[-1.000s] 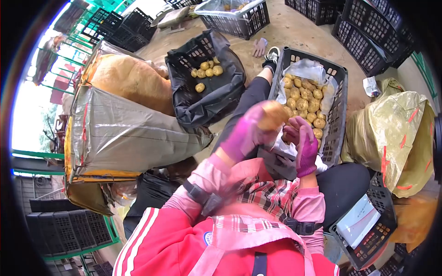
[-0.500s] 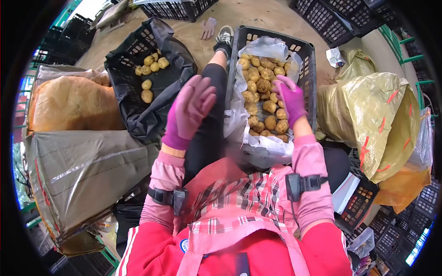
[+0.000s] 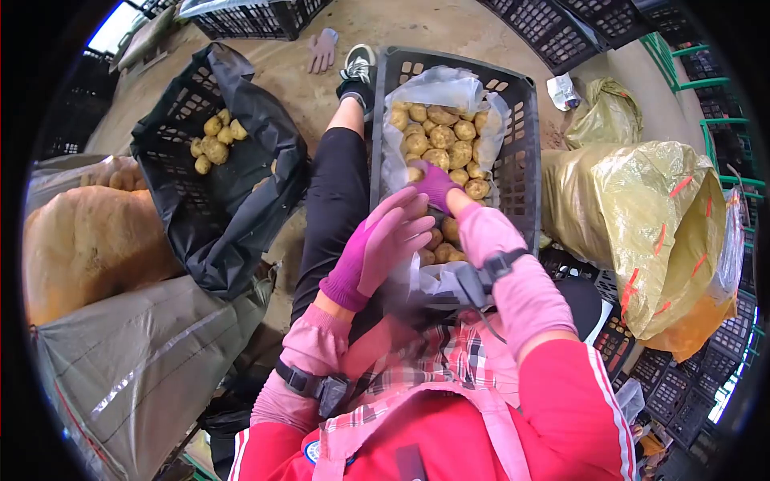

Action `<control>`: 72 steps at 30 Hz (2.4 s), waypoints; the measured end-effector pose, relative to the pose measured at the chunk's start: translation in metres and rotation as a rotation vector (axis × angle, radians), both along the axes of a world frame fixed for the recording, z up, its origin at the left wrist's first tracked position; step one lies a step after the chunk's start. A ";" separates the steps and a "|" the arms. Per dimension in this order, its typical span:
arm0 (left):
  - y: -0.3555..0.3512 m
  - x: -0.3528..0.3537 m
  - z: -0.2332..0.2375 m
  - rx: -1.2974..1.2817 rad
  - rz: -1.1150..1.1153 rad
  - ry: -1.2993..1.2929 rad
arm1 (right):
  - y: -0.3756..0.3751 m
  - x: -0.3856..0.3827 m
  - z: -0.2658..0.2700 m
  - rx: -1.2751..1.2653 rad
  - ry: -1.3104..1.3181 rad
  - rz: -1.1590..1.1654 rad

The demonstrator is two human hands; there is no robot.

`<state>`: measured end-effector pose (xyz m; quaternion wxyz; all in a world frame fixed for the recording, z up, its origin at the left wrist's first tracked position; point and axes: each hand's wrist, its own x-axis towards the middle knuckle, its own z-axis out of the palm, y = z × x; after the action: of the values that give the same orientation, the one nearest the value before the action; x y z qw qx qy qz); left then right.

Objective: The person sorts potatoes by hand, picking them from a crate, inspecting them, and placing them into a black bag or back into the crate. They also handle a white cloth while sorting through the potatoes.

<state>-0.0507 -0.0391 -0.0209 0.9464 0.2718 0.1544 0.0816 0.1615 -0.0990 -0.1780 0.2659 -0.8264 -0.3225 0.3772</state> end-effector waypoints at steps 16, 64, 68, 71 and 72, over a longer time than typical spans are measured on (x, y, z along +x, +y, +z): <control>-0.023 -0.006 0.011 0.249 0.117 0.149 | -0.080 -0.076 0.194 0.644 0.293 0.025; 0.003 -0.278 0.005 1.429 0.688 0.818 | -0.156 -0.072 0.143 0.288 -0.226 0.162; -0.081 -0.405 -0.064 1.701 -0.610 1.655 | -0.163 -0.064 0.117 0.243 -0.020 0.089; -0.125 -0.421 -0.039 1.650 -0.793 1.639 | -0.167 -0.063 0.107 0.234 -0.168 0.324; -0.131 -0.416 -0.010 1.625 -0.845 1.564 | -0.167 -0.067 0.106 0.204 -0.164 0.341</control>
<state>-0.4665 -0.1703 -0.0305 0.1014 0.7936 0.4886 -0.3481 0.0949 -0.2659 -0.0725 0.2531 -0.7566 -0.5148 0.3137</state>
